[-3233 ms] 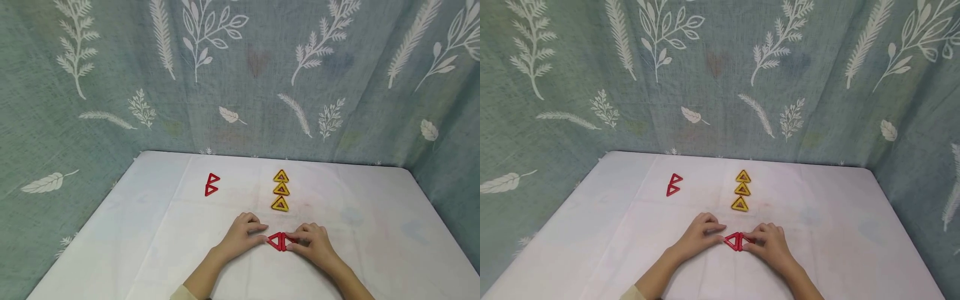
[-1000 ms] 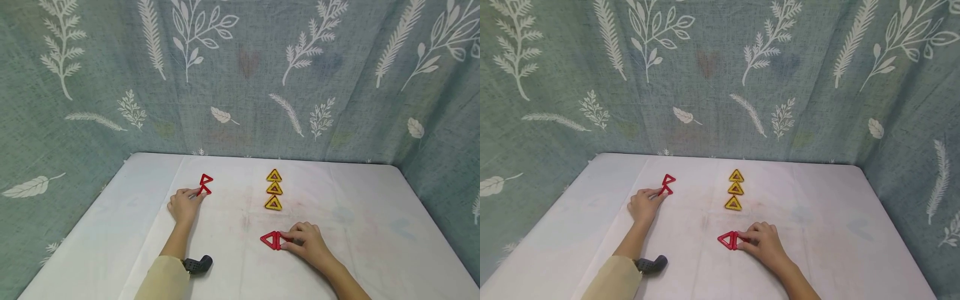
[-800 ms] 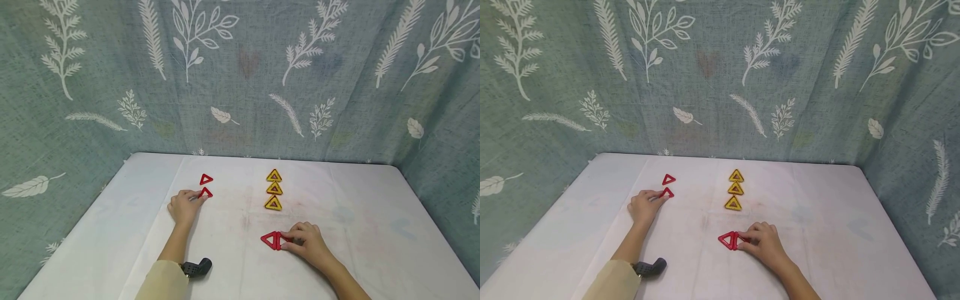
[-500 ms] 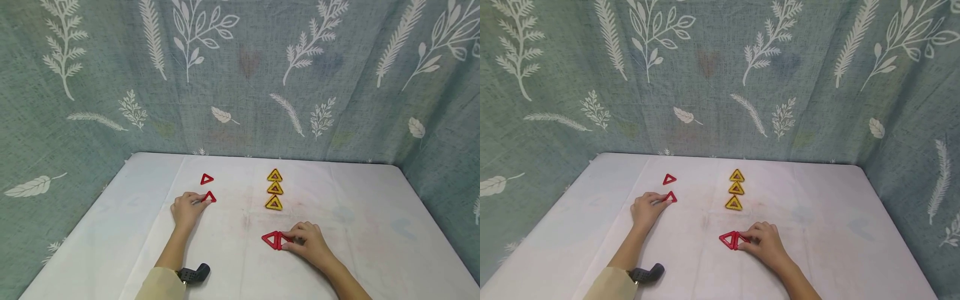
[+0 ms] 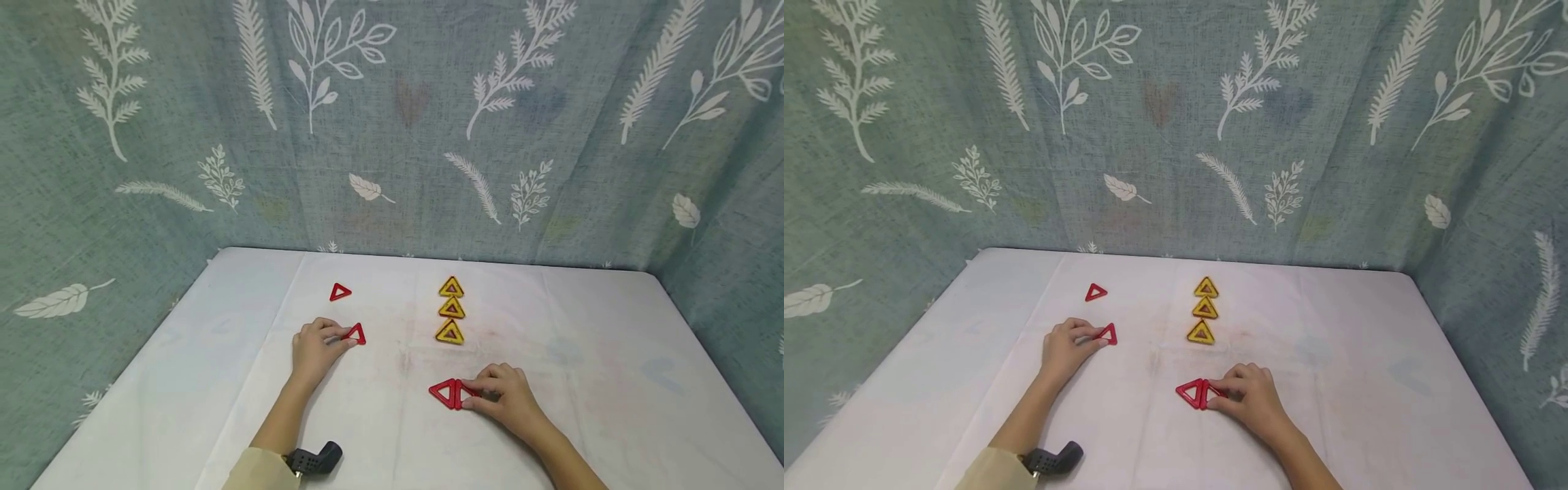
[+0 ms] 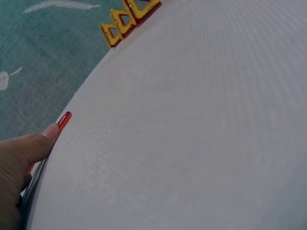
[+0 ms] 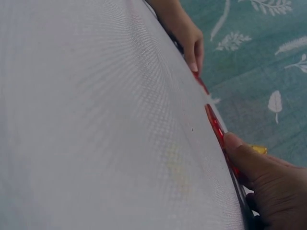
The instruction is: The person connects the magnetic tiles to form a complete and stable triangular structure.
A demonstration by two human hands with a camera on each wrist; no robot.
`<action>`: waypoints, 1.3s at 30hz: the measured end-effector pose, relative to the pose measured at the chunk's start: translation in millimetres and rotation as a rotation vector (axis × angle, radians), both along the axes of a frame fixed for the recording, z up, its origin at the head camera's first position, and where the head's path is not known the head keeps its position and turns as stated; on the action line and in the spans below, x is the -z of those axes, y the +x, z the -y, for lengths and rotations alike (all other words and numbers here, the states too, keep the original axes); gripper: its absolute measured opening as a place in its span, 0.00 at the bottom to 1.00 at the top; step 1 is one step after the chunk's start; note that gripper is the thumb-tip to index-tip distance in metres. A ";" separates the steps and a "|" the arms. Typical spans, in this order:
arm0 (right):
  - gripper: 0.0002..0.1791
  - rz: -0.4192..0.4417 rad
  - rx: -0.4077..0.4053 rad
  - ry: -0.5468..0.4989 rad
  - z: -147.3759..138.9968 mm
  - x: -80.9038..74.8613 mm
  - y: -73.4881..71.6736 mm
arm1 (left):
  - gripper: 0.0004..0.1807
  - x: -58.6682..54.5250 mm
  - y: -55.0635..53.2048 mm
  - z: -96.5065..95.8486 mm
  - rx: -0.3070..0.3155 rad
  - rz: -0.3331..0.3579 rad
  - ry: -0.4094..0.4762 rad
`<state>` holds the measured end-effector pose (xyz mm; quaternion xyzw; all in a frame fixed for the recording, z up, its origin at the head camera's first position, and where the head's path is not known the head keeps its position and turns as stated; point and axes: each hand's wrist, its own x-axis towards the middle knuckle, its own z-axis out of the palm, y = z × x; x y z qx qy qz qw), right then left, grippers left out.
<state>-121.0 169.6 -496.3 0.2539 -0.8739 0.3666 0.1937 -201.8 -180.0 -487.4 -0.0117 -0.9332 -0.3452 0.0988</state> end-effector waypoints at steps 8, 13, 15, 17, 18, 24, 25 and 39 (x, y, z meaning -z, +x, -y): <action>0.18 -0.025 -0.017 0.018 0.3 -0.7 0.3 | 0.16 1.0 3.2 -2.0 0.114 -0.028 -0.009; 0.19 -0.001 -0.020 0.039 1.2 -0.1 0.1 | 0.15 -0.6 5.5 -2.5 0.146 -0.029 -0.008; 0.19 0.011 -0.018 0.049 1.9 -0.7 -0.3 | 0.14 -1.7 6.3 -2.9 0.191 -0.032 -0.005; 0.19 0.019 -0.015 0.057 2.5 -1.4 -0.7 | 0.13 -2.9 7.1 -3.7 0.246 -0.039 -0.007; 0.19 0.024 -0.014 0.058 2.7 -1.7 -0.8 | 0.13 -3.2 7.3 -4.0 0.270 -0.042 -0.009; 0.18 0.058 -0.008 0.065 3.3 -3.6 -1.3 | 0.13 -4.2 7.0 -7.8 0.336 -0.010 -0.026; 0.18 0.066 -0.006 0.068 3.4 -3.8 -1.5 | 0.14 -4.3 6.8 -8.7 0.341 0.000 -0.033; 0.18 0.090 -0.001 0.075 -0.6 -3.0 0.3 | 0.14 -3.1 7.0 -30.4 0.470 -0.002 -0.086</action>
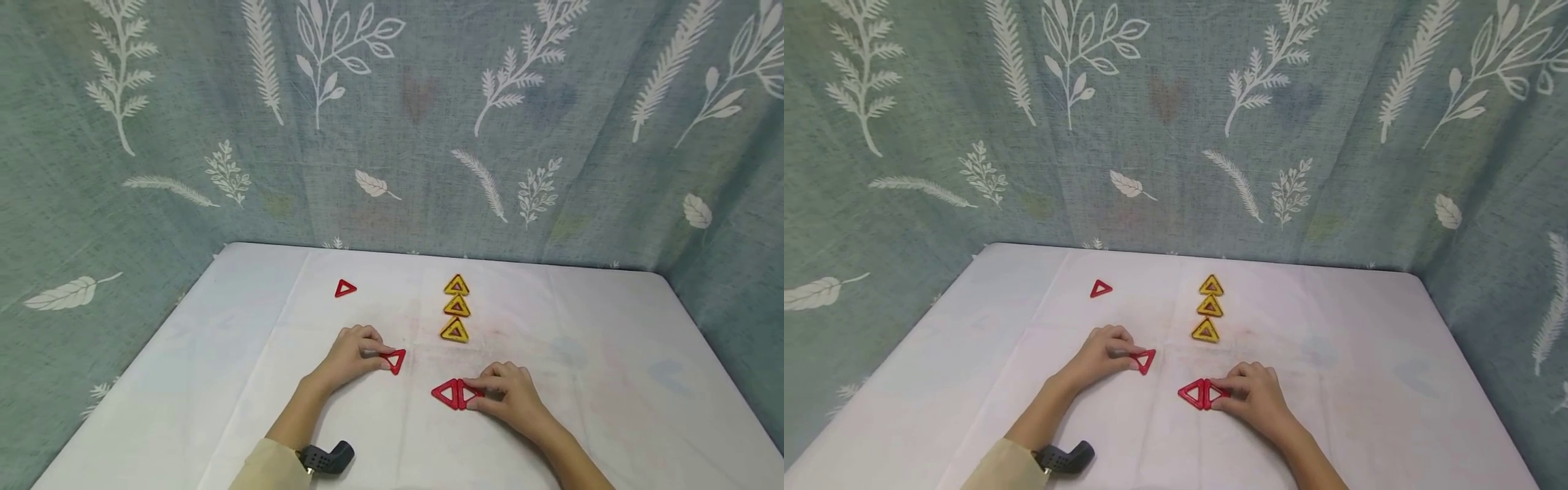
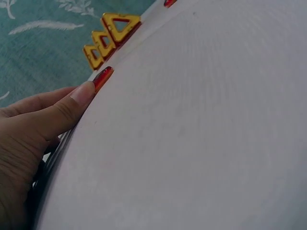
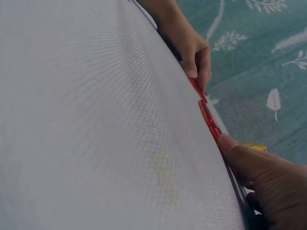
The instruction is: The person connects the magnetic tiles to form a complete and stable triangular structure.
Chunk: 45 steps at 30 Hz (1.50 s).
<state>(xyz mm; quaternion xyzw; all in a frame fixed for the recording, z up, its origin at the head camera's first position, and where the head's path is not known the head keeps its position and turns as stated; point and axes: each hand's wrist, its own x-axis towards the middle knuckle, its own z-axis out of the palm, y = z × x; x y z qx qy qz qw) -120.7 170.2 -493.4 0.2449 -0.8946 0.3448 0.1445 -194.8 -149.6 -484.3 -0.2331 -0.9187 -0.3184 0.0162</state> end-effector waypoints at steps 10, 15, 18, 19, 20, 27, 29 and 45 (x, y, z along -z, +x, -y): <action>0.17 0.014 0.002 -0.001 -1.3 1.2 -1.6 | 0.13 -4.0 -5.8 -25.2 0.155 0.041 0.021; 0.17 0.016 0.003 -0.006 -1.3 2.8 -1.2 | 0.15 -3.5 -11.2 -36.1 0.272 0.008 -0.008; 0.17 0.010 0.001 -0.014 -0.9 3.0 -1.1 | 0.15 -4.0 -13.5 -42.4 0.312 0.020 -0.033; 0.17 0.011 0.000 -0.018 -0.8 2.9 -1.0 | 0.15 -4.7 -13.6 -44.1 0.315 0.034 -0.042; 0.17 0.012 -0.002 -0.021 -0.5 2.8 -0.9 | 0.14 -5.2 -13.8 -45.4 0.321 0.043 -0.050; 0.18 -0.009 -0.009 -0.018 0.7 1.3 -0.8 | 0.13 -7.2 -13.7 -51.4 0.349 0.084 -0.093; 0.18 -0.017 -0.009 -0.014 0.3 1.0 -1.5 | 0.13 -6.8 -13.8 -54.2 0.362 0.090 -0.091; 0.19 -0.030 -0.028 0.013 -3.0 1.9 -3.6 | 0.09 -1.1 -13.6 -67.6 0.221 0.088 -0.026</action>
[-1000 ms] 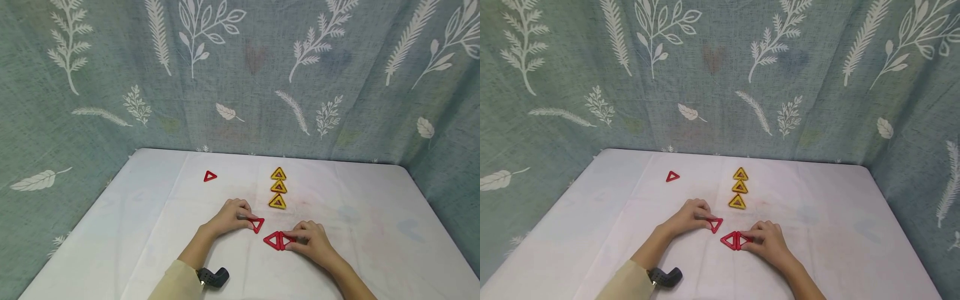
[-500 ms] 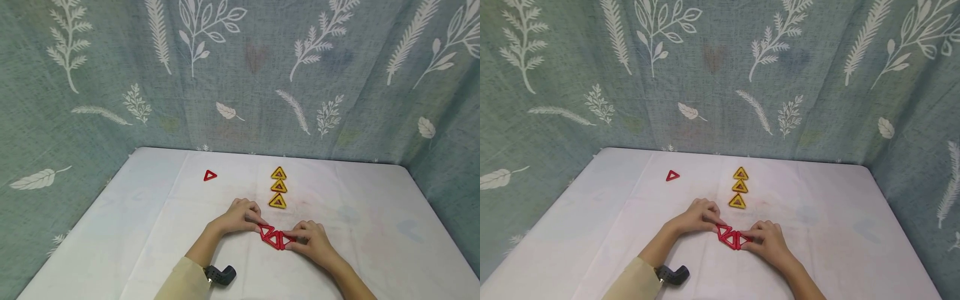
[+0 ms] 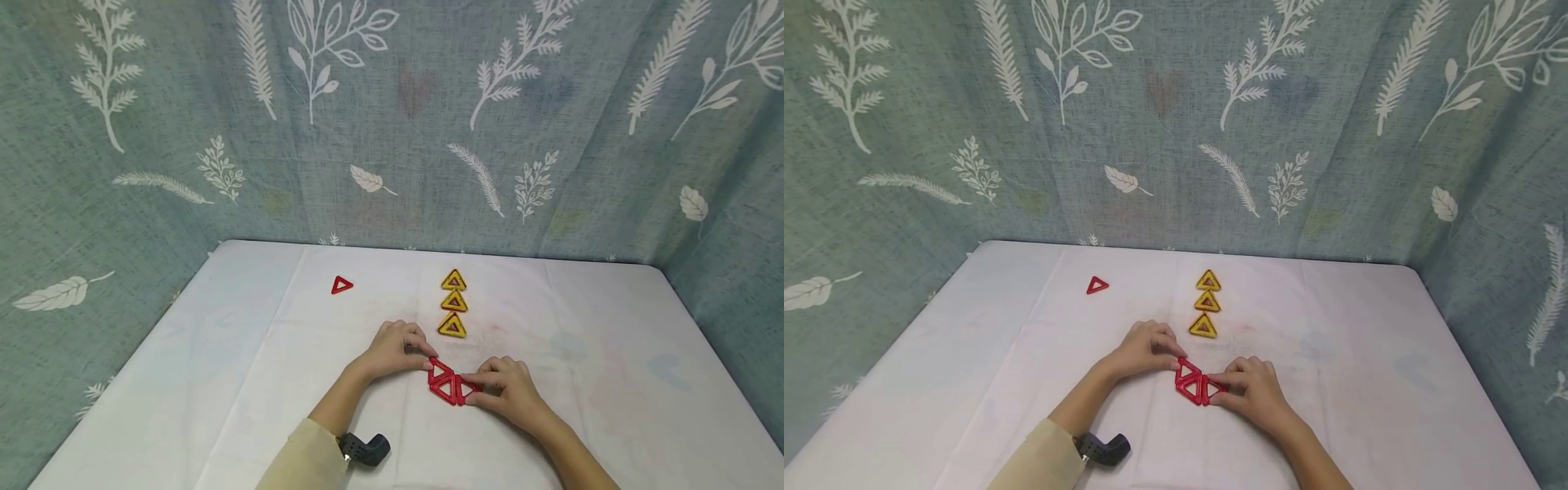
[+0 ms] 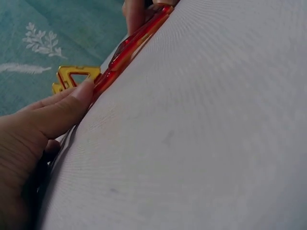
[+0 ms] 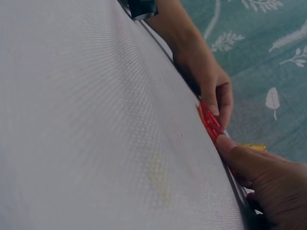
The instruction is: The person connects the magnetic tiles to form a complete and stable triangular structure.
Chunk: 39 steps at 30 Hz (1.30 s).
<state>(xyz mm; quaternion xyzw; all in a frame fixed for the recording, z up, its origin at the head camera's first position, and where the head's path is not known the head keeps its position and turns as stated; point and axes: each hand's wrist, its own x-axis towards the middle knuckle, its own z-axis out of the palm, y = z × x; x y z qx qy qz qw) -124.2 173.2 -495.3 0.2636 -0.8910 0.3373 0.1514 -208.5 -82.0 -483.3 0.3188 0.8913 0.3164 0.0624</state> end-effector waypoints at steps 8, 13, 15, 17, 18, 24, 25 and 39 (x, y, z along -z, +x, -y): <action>0.18 0.003 0.007 0.008 0.2 -0.5 0.3 | 0.16 -0.2 12.4 -9.7 -0.083 -0.056 -0.069; 0.18 -0.003 0.018 0.010 0.6 -0.1 0.1 | 0.19 -3.5 20.1 -14.4 -0.125 -0.049 -0.101; 0.18 -0.006 0.024 0.013 0.4 0.0 0.4 | 0.18 -4.4 22.1 -15.5 -0.132 -0.043 -0.103; 0.18 -0.009 0.028 0.013 0.0 0.0 0.9 | 0.19 -5.0 23.5 -16.0 -0.132 -0.047 -0.101; 0.18 -0.010 0.030 0.014 -0.2 0.1 1.2 | 0.19 -4.7 24.0 -16.1 -0.131 -0.052 -0.100; 0.19 -0.011 0.028 0.015 -0.4 1.2 1.6 | 0.19 -0.5 23.8 -12.7 -0.108 -0.092 -0.064; 0.19 -0.015 0.024 0.011 -0.2 1.4 1.5 | 0.20 0.4 23.2 -11.3 -0.095 -0.094 -0.058; 0.19 -0.022 0.016 -0.014 0.7 -0.2 1.4 | 0.27 1.6 19.9 -2.7 0.030 -0.081 -0.055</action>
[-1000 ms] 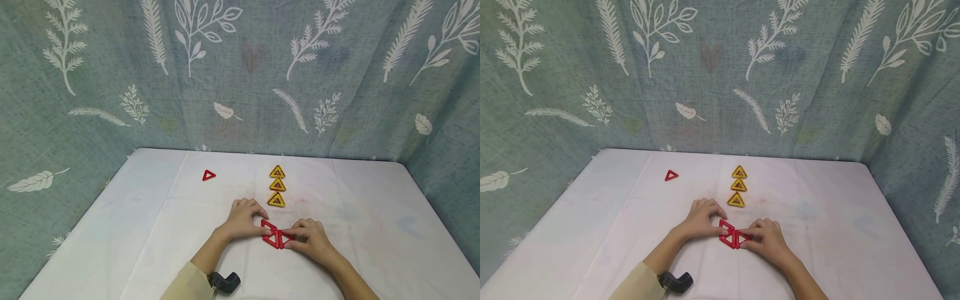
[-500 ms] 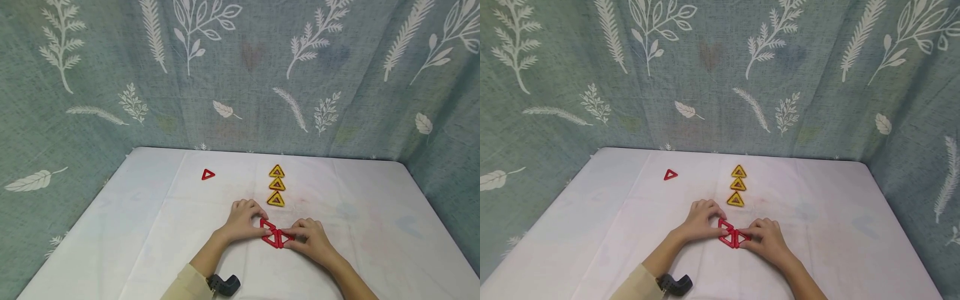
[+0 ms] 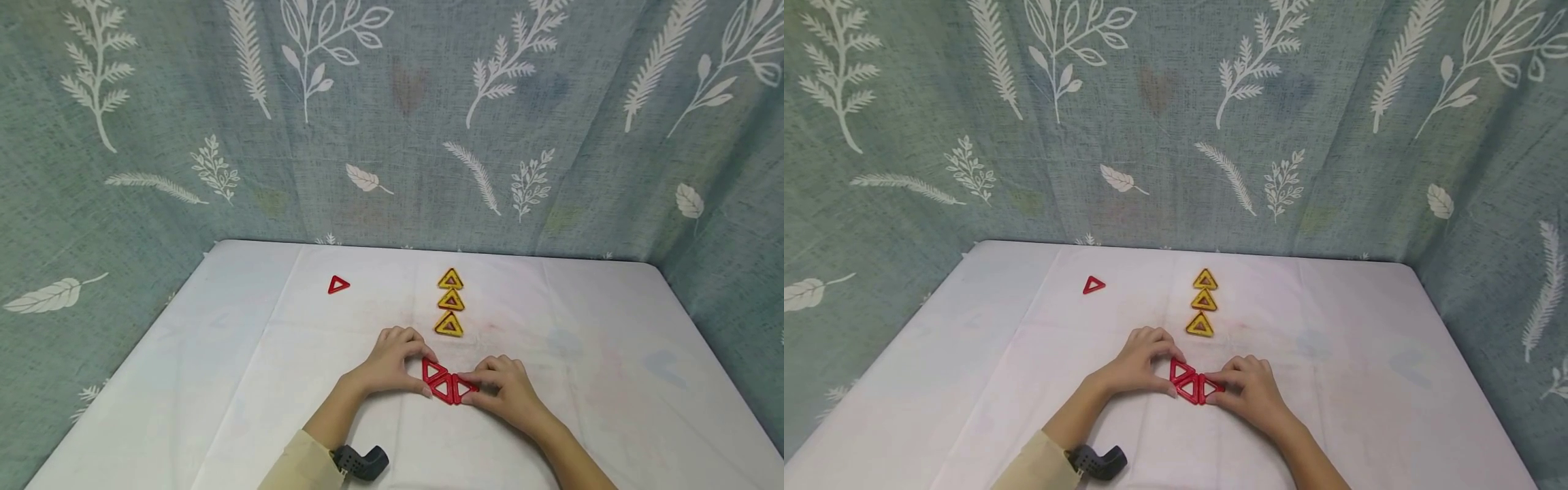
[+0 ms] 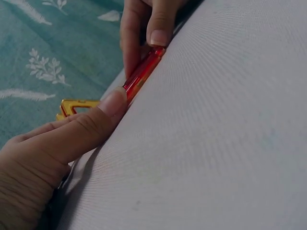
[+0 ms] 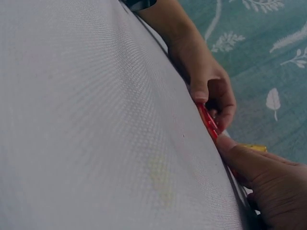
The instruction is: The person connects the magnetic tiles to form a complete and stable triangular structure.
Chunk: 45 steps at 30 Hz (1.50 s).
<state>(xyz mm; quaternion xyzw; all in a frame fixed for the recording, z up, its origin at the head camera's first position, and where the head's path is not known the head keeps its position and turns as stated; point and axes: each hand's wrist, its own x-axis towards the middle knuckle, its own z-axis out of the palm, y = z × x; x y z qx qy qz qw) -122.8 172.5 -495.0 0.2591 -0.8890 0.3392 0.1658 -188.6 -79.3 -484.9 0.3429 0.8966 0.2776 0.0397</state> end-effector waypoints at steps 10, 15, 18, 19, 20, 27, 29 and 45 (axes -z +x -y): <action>0.19 0.031 0.006 0.004 -0.6 -0.6 0.9 | 0.31 -0.2 -0.8 4.9 0.002 -0.015 0.023; 0.19 0.040 0.004 0.007 2.4 -1.3 0.7 | 0.31 0.3 -2.2 19.6 -0.034 -0.036 0.034; 0.19 0.042 0.005 0.007 2.9 -1.8 0.6 | 0.30 1.7 -4.3 29.3 -0.074 -0.037 0.040; 0.19 0.046 0.007 0.008 2.7 -2.1 0.8 | 0.29 2.2 -5.0 31.9 -0.085 -0.039 0.040; 0.19 0.048 0.009 0.010 2.6 -2.3 0.9 | 0.29 2.3 -5.6 33.8 -0.097 -0.038 0.041; 0.19 0.042 0.001 0.001 2.1 -1.4 0.7 | 0.26 2.8 -7.7 39.1 -0.135 -0.014 0.051; 0.19 0.039 0.000 -0.002 1.7 -1.0 0.6 | 0.25 3.5 -9.1 40.6 -0.144 -0.012 0.049; 0.19 0.021 -0.005 -0.014 -0.4 2.4 0.3 | 0.28 7.3 -24.3 92.5 -0.371 -0.076 0.039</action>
